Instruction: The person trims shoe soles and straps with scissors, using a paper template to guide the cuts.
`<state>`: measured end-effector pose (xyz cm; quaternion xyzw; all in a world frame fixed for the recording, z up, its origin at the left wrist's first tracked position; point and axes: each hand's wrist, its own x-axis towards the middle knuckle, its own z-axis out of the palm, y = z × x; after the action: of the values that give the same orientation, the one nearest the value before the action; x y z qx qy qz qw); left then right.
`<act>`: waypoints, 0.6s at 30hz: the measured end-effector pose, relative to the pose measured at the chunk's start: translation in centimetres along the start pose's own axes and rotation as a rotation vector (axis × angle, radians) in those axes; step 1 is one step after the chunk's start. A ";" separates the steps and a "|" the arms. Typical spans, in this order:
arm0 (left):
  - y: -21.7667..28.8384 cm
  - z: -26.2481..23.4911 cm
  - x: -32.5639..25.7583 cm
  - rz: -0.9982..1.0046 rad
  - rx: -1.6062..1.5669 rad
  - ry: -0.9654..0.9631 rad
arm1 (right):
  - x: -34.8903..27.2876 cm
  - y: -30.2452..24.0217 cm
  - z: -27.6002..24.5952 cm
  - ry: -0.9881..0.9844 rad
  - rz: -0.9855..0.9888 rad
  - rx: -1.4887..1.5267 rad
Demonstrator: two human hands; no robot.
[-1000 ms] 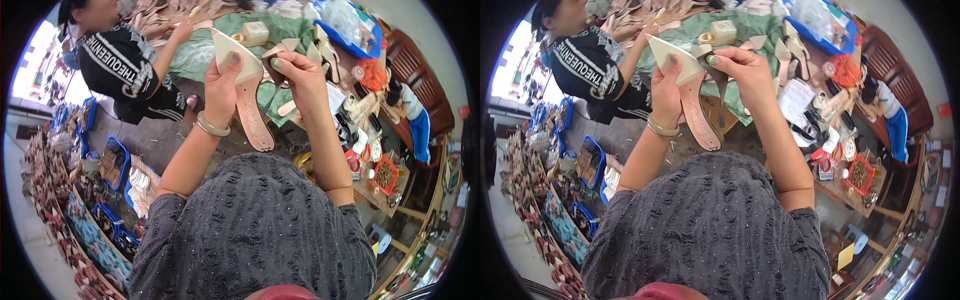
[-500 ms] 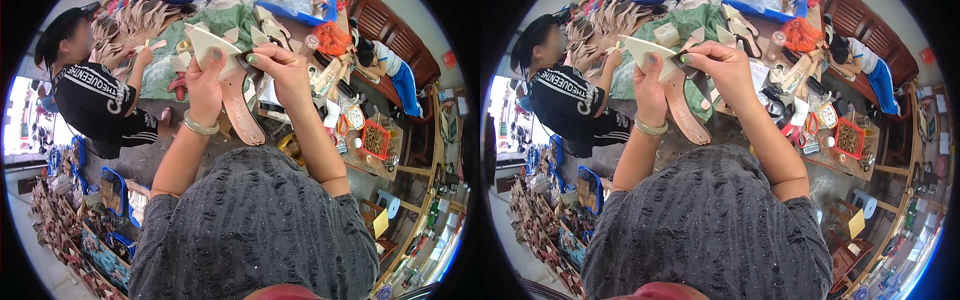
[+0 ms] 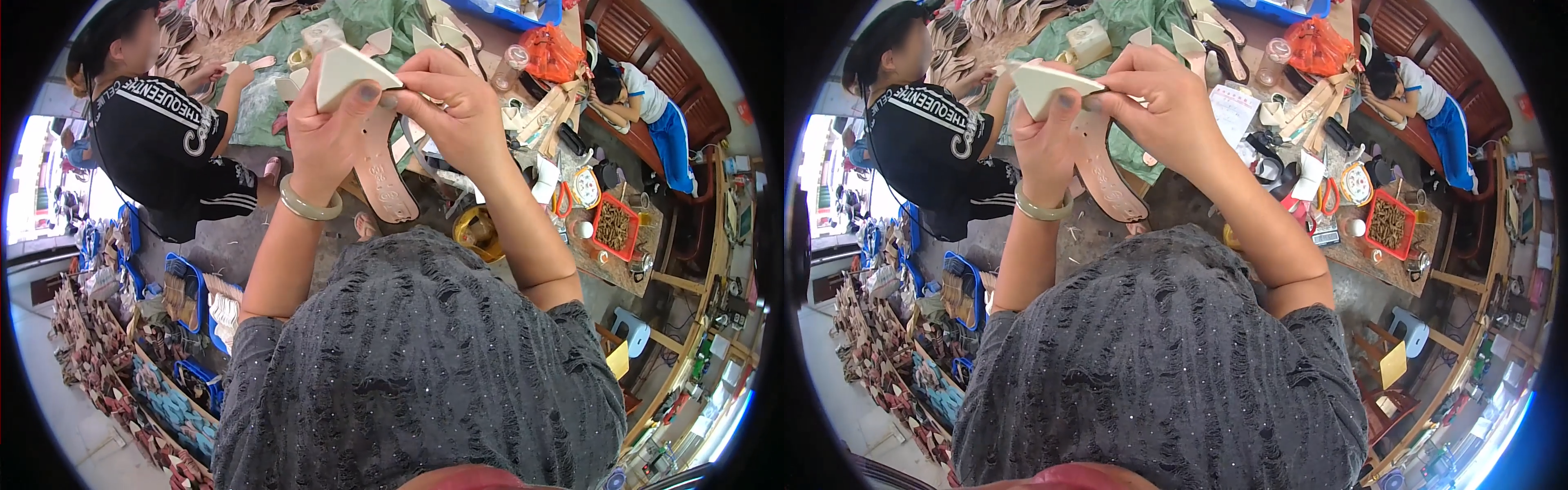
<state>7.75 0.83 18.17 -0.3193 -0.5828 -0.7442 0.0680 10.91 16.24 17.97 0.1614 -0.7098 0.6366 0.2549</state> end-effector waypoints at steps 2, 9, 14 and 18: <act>0.1 -1.0 0.3 -0.002 0.085 -0.028 | 0.8 0.1 0.4 -0.067 -0.148 -0.278; -0.1 -3.5 0.2 -0.310 -0.208 0.210 | 3.4 2.1 3.3 -0.055 -0.048 -0.127; -2.4 -6.0 -3.0 -0.640 -0.587 0.330 | 3.6 4.2 7.7 -0.089 0.032 0.016; -2.6 -8.4 -2.4 -0.639 -0.655 0.273 | 4.4 5.7 9.1 -0.103 0.047 0.047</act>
<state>5.10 -6.67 13.76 -0.0279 -0.3725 -0.9074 -0.1926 2.76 8.50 15.28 0.1829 -0.7103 0.6498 0.1992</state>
